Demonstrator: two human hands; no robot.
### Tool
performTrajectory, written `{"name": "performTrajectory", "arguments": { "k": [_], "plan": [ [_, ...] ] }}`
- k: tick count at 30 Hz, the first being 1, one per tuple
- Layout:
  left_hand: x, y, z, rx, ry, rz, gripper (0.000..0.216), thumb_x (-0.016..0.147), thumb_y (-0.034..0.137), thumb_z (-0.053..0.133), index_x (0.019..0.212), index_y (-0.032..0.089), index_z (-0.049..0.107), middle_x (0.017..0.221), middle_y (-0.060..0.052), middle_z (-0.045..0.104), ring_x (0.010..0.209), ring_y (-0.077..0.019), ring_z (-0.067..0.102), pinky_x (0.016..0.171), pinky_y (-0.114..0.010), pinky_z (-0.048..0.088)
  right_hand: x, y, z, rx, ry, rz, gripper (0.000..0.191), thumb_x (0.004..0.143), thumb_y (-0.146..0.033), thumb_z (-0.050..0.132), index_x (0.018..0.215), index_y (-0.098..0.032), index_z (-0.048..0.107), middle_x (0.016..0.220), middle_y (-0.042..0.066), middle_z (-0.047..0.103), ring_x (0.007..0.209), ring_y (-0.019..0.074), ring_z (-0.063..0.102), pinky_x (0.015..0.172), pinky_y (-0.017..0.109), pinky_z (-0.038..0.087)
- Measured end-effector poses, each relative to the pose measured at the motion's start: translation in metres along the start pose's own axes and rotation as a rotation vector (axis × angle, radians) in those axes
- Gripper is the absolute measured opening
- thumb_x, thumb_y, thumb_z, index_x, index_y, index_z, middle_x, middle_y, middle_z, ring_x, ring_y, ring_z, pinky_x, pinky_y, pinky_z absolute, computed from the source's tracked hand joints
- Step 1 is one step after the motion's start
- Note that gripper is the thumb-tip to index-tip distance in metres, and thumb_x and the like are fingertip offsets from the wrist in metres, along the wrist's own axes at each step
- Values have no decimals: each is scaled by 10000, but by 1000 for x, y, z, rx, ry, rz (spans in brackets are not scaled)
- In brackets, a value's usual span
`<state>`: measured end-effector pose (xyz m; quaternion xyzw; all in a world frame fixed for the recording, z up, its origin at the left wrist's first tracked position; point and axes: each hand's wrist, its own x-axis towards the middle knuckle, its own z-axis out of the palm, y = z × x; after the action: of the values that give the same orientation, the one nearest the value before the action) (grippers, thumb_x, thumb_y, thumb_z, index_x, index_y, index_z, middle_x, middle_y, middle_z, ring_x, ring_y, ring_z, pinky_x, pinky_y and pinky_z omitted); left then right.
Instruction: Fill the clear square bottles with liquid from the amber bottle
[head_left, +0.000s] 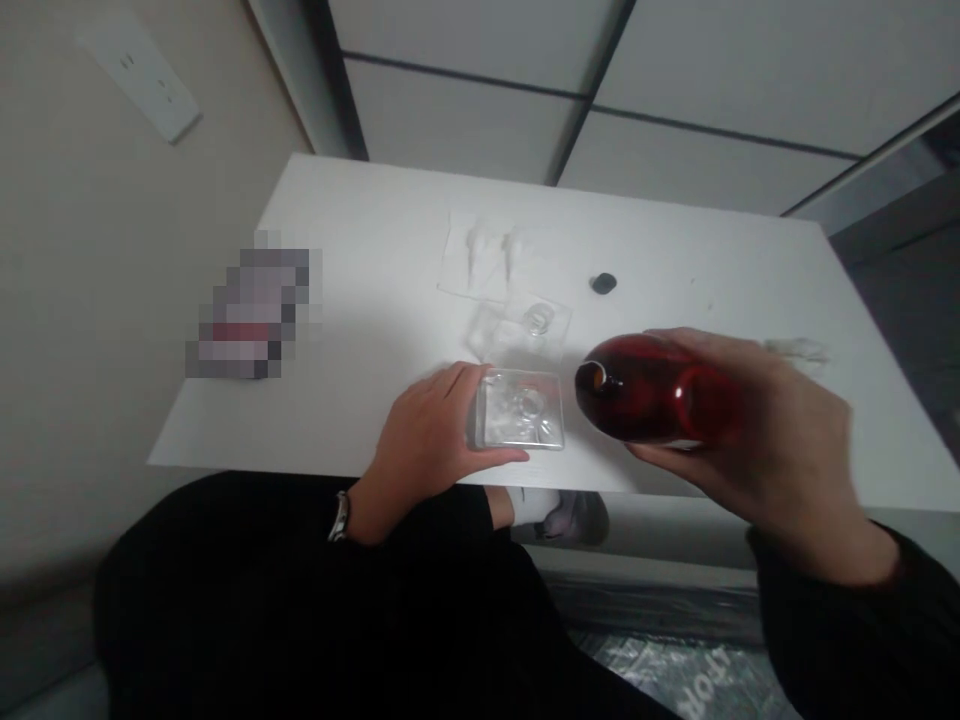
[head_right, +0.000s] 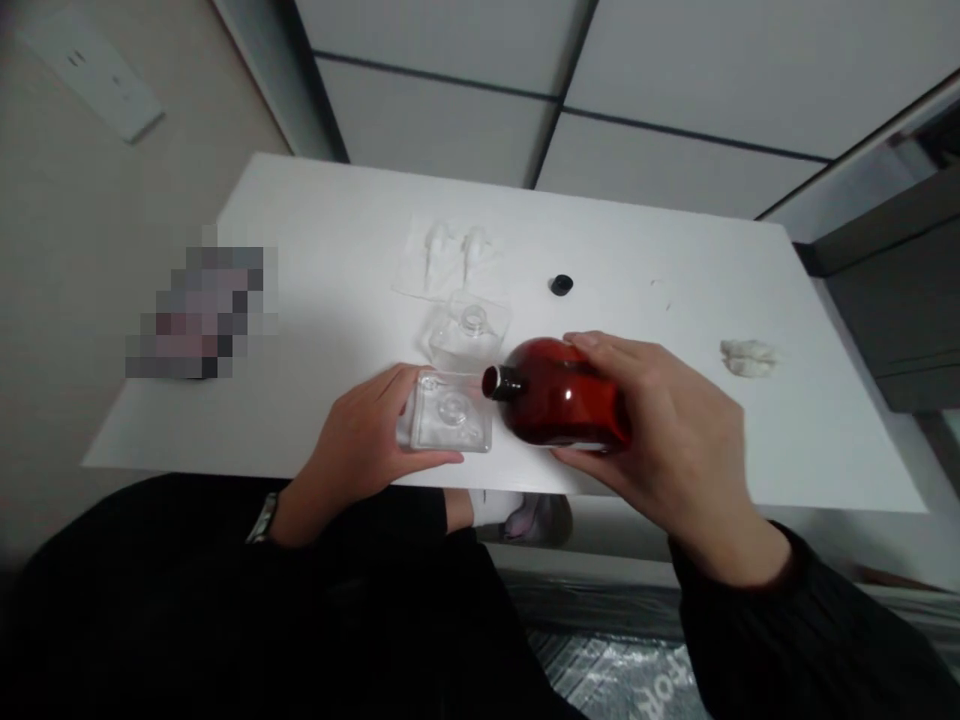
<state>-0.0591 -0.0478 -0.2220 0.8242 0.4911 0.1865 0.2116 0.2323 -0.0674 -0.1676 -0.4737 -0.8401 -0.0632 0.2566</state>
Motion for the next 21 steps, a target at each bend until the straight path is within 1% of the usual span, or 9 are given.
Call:
{"name": "performTrajectory", "arguments": {
  "k": [2, 4, 7, 9, 12, 15, 18, 20, 21],
  "plan": [
    [0, -1, 1, 6, 7, -2, 713, 784, 592, 892, 1277, 165, 603, 1162, -123, 739, 1078, -325, 722, 894, -443, 581, -12, 2, 15, 108, 63, 142, 747, 886, -544, 806, 1540, -355, 500, 1314, 106, 749, 1117, 376, 776, 873, 562, 665],
    [-2, -3, 1, 22, 15, -9, 715, 779, 571, 901, 1275, 154, 600, 1164, -129, 740, 1098, -330, 723, 917, -462, 589, -22, 5, 33, 219, 198, 257, 803, 852, -533, 839, 1541, -353, 469, 1364, 127, 691, 1166, 386, 749, 902, 597, 656],
    [-6, -5, -4, 37, 30, -40, 759, 778, 505, 918, 1358, 167, 563, 1237, -133, 738, 1134, -317, 729, 960, -476, 602, -31, 13, 57, 345, 360, 363, 854, 789, -520, 890, 1500, -322, 461, 1367, 138, 647, 1151, 360, 738, 909, 571, 658],
    [-9, -6, -11, 34, 41, -68, 820, 780, 449, 922, 1446, 195, 515, 1317, -129, 723, 1142, -302, 738, 969, -470, 613, -34, 20, 68, 413, 419, 444, 889, 739, -524, 921, 1467, -299, 464, 1359, 143, 639, 1145, 355, 731, 916, 566, 659],
    [-11, -8, -26, 41, 16, -110, 835, 785, 386, 917, 1490, 218, 502, 1365, -128, 713, 1148, -304, 741, 994, -477, 610, -36, 28, 79, 508, 440, 519, 871, 714, -527, 917, 1421, -282, 471, 1340, 143, 637, 1157, 357, 720, 967, 591, 639],
    [-10, -14, -38, 30, -13, -171, 808, 798, 351, 905, 1489, 210, 511, 1366, -145, 714, 1168, -311, 728, 1022, -498, 594, -38, 31, 83, 584, 450, 538, 849, 699, -524, 908, 1384, -266, 478, 1336, 147, 635, 1174, 366, 713, 1008, 598, 613],
    [-6, -26, -47, 21, 0, -194, 759, 805, 364, 893, 1450, 177, 542, 1460, -180, 652, 1279, -322, 680, 1106, -506, 549, -36, 31, 83, 633, 446, 553, 848, 689, -523, 904, 1366, -239, 478, 1312, 161, 657, 1162, 377, 720, 1005, 592, 604],
    [-2, -36, -51, 34, -1, -184, 699, 818, 384, 871, 1412, 169, 573, 1472, -177, 637, 1353, -328, 635, 1163, -506, 508, -34, 30, 82, 661, 431, 570, 846, 686, -525, 900, 1356, -238, 471, 1281, 162, 679, 1134, 378, 733, 986, 586, 606],
    [1, -40, -54, 39, -5, -185, 689, 821, 391, 863, 1407, 165, 577, 1468, -178, 637, 1351, -330, 634, 1166, -506, 505, -32, 29, 81, 676, 421, 577, 843, 688, -529, 897, 1352, -243, 464, 1270, 160, 688, 1125, 377, 738, 980, 584, 605]
  ]
}}
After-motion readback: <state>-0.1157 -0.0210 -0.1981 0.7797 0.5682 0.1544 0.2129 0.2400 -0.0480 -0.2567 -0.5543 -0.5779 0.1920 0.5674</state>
